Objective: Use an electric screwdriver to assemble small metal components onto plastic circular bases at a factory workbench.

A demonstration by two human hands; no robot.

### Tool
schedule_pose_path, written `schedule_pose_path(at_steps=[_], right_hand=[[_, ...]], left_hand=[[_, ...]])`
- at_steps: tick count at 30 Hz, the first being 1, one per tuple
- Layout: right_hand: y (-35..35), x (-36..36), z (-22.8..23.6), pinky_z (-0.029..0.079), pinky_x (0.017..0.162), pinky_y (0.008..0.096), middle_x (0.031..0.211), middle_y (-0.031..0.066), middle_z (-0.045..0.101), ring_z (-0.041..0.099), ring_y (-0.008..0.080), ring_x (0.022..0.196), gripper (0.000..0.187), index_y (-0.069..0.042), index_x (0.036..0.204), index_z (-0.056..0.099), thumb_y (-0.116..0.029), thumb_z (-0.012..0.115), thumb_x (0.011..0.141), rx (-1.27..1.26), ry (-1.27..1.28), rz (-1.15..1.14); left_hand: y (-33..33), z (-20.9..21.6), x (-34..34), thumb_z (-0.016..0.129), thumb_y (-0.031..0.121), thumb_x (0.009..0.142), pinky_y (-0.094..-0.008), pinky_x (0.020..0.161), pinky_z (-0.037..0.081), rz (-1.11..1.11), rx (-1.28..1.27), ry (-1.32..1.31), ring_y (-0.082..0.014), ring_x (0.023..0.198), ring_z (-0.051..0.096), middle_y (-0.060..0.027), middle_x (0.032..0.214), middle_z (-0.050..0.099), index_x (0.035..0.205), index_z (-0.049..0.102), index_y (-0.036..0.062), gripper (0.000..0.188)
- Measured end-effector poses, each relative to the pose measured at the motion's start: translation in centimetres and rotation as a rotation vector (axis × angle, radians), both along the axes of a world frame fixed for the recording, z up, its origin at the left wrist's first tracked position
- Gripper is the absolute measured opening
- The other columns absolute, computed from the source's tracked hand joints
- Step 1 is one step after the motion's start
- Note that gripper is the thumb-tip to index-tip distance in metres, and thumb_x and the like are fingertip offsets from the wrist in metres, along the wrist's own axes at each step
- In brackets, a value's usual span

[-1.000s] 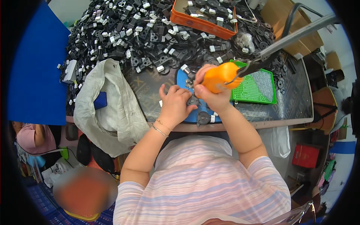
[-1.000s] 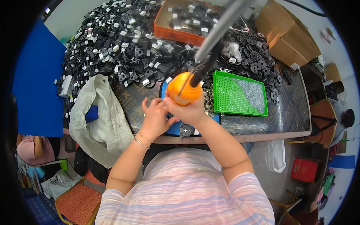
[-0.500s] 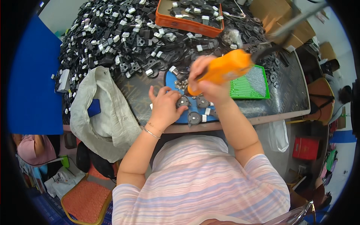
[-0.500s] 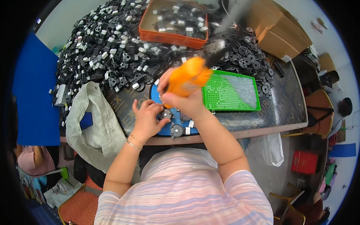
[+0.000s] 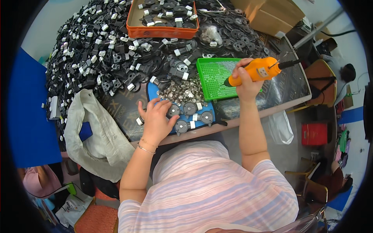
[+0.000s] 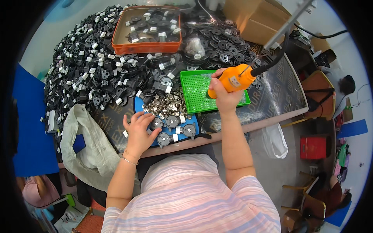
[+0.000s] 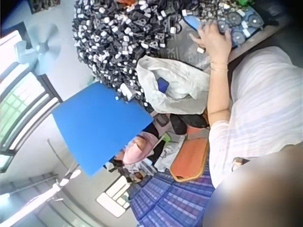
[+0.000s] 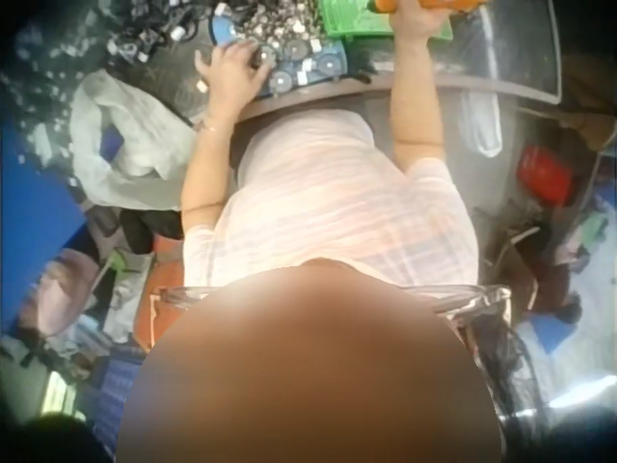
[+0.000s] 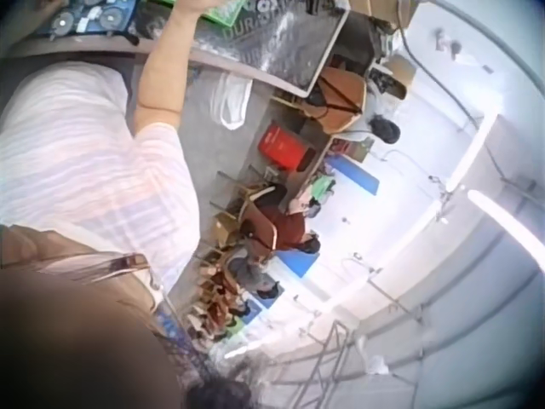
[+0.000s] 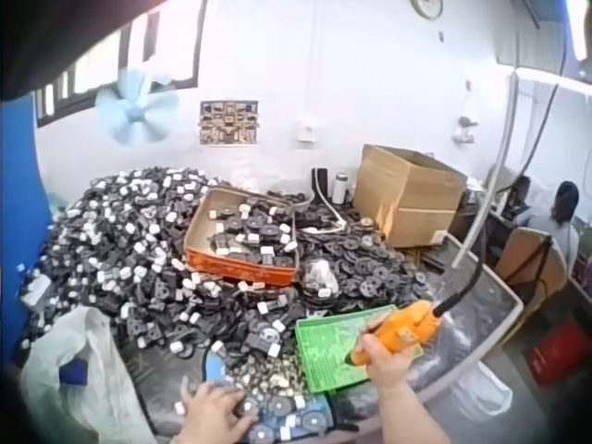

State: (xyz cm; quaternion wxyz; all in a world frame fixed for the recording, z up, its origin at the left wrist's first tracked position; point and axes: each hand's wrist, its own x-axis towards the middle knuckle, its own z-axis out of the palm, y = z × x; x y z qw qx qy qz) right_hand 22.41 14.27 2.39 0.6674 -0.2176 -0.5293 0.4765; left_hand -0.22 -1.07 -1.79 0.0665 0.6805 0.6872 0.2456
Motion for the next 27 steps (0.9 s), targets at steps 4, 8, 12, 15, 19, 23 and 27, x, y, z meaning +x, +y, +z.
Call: schedule_pose_path(at_steps=[4, 8, 12, 15, 19, 23, 27], right_hand=[[0.0, 0.0, -0.1, 0.046, 0.058, 0.0273, 0.08, 0.0103, 0.055, 0.054, 0.0159, 0.061, 0.02, -0.001, 0.095, 0.05, 0.003, 0.059, 0.077, 0.002, 0.005, 0.006], [0.0, 0.0, 0.0, 0.046, 0.058, 0.0273, 0.08, 0.0104, 0.055, 0.054, 0.0157, 0.061, 0.02, -0.001, 0.095, 0.051, 0.003, 0.059, 0.077, 0.018, -0.01, -0.009], [0.2, 0.0, 0.0, 0.047, 0.056, 0.0252, 0.081, 0.0099, 0.056, 0.055, 0.0135, 0.061, 0.022, -0.001, 0.095, 0.049, 0.004, 0.059, 0.076, 0.024, 0.005, -0.006], [0.1, -0.2, 0.0, 0.046, 0.057, 0.0271, 0.08, 0.0103, 0.055, 0.054, 0.0156, 0.061, 0.02, -0.001, 0.095, 0.05, 0.002, 0.059, 0.077, 0.017, -0.004, -0.013], [0.0, -0.2, -0.5, 0.046, 0.058, 0.028, 0.079, 0.0098, 0.055, 0.054, 0.0159, 0.061, 0.018, -0.001, 0.093, 0.051, 0.002, 0.059, 0.077, -0.009, 0.01, 0.022], [0.1, 0.0, 0.3, 0.045, 0.059, 0.0287, 0.08, 0.0097, 0.054, 0.053, 0.0164, 0.062, 0.019, -0.002, 0.095, 0.05, 0.002, 0.059, 0.078, -0.008, -0.004, 0.02], [-1.2, 0.0, 3.1, 0.046, 0.058, 0.0274, 0.086, 0.012, 0.054, 0.053, 0.0161, 0.062, 0.019, -0.001, 0.095, 0.05, 0.001, 0.056, 0.078, 0.085, 0.126, 0.097]], left_hand=[[-0.1, 0.1, 0.0, 0.074, 0.033, 0.068, -0.0576, 0.104, 0.01, 0.008, -0.016, 0.026, -0.0236, 0.113, 0.047, -0.0026, 0.109, 0.062, 0.104, 0.064, 0.008, 0.044], [-0.1, 0.0, 0.0, 0.074, 0.033, 0.069, -0.0578, 0.104, 0.01, 0.008, -0.006, 0.025, -0.0234, 0.113, 0.047, -0.0026, 0.109, 0.062, 0.104, 0.064, 0.0079, 0.044], [-0.1, 0.2, -0.1, 0.075, 0.033, 0.068, -0.0577, 0.104, 0.01, 0.005, -0.025, 0.039, -0.0231, 0.113, 0.047, -0.0024, 0.111, 0.061, 0.107, 0.063, 0.0084, 0.048], [-0.3, 0.5, -0.4, 0.076, 0.033, 0.067, -0.0575, 0.103, 0.011, 0.036, 0.031, -0.013, -0.023, 0.114, 0.047, -0.0028, 0.113, 0.059, 0.111, 0.06, 0.0094, 0.053], [-1.1, 0.5, -2.2, 0.077, 0.037, 0.063, -0.0569, 0.103, 0.012, 0.111, 0.081, -0.032, -0.0232, 0.115, 0.045, -0.0031, 0.115, 0.058, 0.113, 0.058, 0.0108, 0.06], [-3.0, 0.0, -5.0, 0.081, 0.027, 0.059, -0.0465, 0.101, 0.025, 0.154, 0.12, -0.103, -0.0258, 0.109, 0.049, -0.006, 0.114, 0.058, 0.113, 0.057, 0.008, 0.063], [-4.3, -0.6, -6.4, 0.081, 0.021, 0.058, -0.0385, 0.092, 0.04, 0.185, 0.148, -0.233, -0.0302, 0.105, 0.05, -0.0111, 0.113, 0.057, 0.114, 0.056, 0.0035, 0.064]])
